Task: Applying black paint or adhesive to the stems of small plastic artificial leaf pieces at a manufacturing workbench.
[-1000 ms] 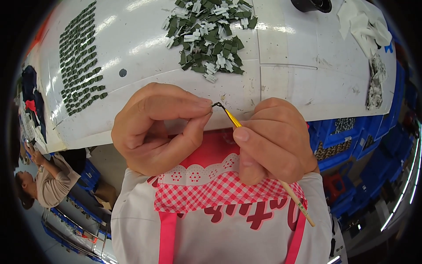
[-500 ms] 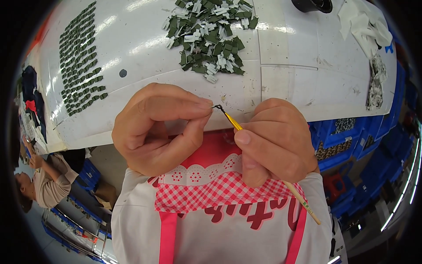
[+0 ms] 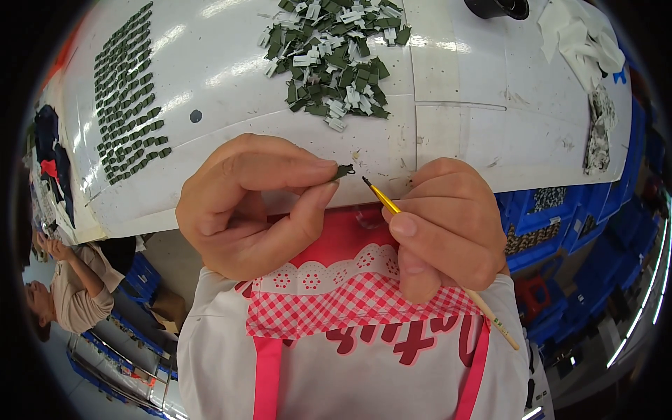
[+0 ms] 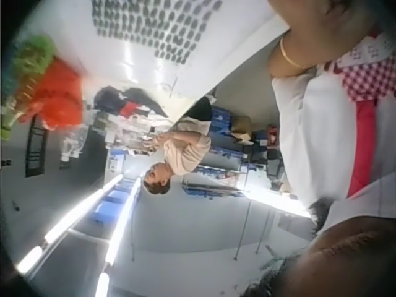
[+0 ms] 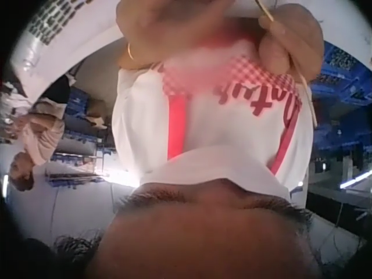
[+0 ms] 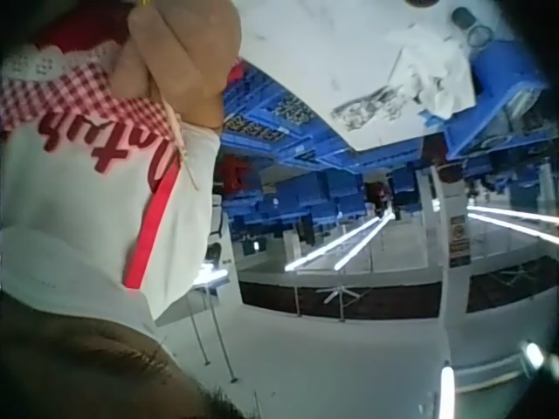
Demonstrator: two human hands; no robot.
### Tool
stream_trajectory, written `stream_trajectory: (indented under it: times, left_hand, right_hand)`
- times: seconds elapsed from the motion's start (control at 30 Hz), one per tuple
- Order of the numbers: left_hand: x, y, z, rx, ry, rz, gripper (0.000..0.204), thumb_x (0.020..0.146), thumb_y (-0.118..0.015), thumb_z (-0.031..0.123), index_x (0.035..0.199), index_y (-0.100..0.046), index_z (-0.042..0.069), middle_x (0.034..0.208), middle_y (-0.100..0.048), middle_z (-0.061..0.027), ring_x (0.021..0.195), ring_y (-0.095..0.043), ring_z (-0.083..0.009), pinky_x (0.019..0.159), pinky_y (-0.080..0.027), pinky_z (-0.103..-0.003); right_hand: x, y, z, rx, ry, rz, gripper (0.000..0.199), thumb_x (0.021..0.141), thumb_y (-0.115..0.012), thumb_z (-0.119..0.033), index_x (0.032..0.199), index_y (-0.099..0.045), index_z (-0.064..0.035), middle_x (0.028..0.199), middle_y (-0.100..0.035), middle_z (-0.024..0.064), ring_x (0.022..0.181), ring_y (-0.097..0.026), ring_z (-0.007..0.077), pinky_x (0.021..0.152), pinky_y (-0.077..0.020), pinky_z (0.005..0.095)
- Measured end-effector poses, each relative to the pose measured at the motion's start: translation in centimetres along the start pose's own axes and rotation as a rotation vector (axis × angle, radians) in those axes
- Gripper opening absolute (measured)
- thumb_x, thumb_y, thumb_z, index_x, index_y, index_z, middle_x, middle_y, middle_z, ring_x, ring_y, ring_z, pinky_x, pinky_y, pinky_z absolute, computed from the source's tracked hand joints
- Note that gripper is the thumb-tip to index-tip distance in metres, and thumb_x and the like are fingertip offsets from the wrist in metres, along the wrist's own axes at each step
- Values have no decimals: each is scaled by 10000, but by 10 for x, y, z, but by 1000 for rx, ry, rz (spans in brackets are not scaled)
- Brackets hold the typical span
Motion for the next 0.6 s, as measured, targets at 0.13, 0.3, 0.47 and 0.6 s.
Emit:
stream_trajectory:
  times: [0.13, 0.3, 0.47, 0.6]
  left_hand:
    - [0, 1, 0, -15, 35, -17, 272, 611, -673, -152, 852, -685, -27, 851, -670, -130, 625, -570, -132, 562, -436, -189]
    - [0, 1, 0, -13, 41, -13, 270, 607, -685, -139, 855, -687, -32, 849, -668, -129, 612, -554, -125, 554, -424, -187]
    - [1, 0, -1, -11, 25, -10, 268, 608, -681, -142, 852, -687, -30, 847, -667, -127, 609, -548, -121, 549, -418, -184]
    - [1, 0, -1, -2, -3, -13, 270, 609, -679, -143, 854, -686, -30, 848, -666, -125, 607, -543, -119, 545, -414, -182]
  right_hand:
    - [1, 3, -1, 10, -17, 54, 206, 871, -485, -142, 1011, -565, -14, 741, -648, 154, 574, -503, 188, 513, -428, 330]
    - [1, 0, -1, 41, 7, -71, 233, 736, -579, -65, 951, -622, 15, 822, -638, 134, 630, -556, 202, 552, -480, 337]
    - [2, -1, -1, 16, 5, -26, 237, 728, -578, -58, 947, -630, 16, 827, -638, 137, 630, -555, 201, 551, -478, 336]
    - [2, -1, 0, 18, -4, -29, 245, 717, -579, -55, 943, -636, 19, 826, -638, 136, 629, -553, 200, 549, -477, 336]
Point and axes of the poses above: each hand's wrist, its own x-axis towards the middle knuckle, its own y-axis out of the back of the hand, z = x × y, the point moved 6 cm from there along x, towards the middle knuckle
